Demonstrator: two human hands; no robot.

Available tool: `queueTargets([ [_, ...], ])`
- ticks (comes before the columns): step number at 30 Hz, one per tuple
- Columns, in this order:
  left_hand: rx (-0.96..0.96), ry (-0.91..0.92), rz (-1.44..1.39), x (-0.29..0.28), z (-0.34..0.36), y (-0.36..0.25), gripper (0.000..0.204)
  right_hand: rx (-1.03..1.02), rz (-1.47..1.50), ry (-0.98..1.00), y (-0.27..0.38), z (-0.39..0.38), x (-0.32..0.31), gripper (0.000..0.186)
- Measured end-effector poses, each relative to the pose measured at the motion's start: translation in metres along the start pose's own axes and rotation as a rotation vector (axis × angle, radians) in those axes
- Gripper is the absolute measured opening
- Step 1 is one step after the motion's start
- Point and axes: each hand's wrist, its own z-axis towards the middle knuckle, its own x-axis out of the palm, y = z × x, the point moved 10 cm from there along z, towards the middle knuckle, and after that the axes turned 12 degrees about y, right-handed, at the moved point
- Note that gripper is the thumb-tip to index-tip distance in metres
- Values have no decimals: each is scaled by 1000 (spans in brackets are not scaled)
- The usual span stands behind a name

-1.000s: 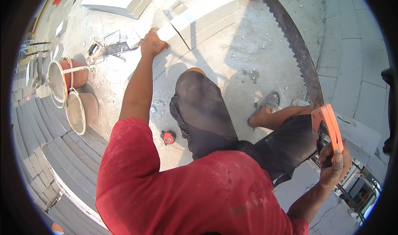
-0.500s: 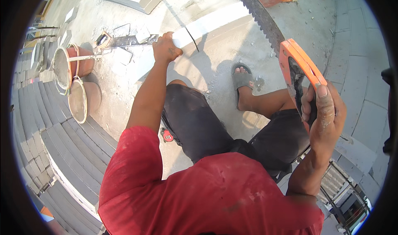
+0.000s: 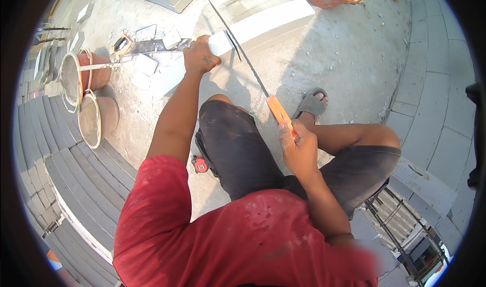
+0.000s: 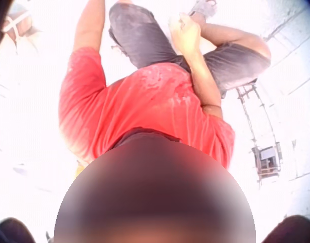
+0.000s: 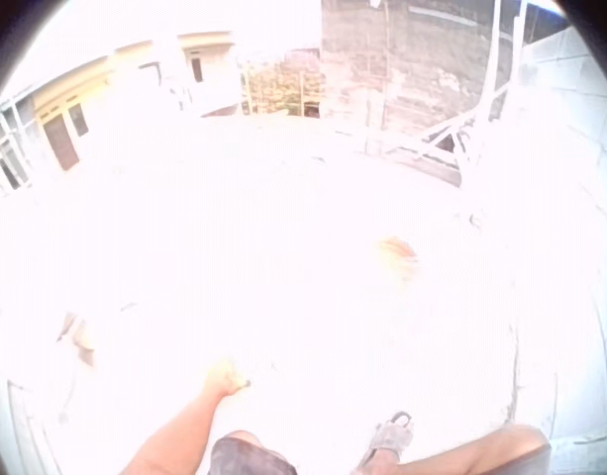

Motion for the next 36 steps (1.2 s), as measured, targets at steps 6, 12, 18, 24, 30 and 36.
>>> queueTargets([
  [6,-6,70,-25,-2,5,0,75,32,25,37,-2,-20,2,32],
  [12,-28,108,-69,-8,13,5,74,122,-62,66,-23,-44,-2,31],
  [18,-15,109,-118,-15,31,17,72,262,-54,149,-3,-60,-10,29],
  [24,-28,80,-119,-10,27,15,71,206,-182,166,18,76,30,43],
  [30,-9,107,-176,-19,42,17,71,187,-173,147,-16,62,41,40],
  [36,-24,184,-206,-13,53,31,78,286,-49,132,12,-6,-11,36],
])
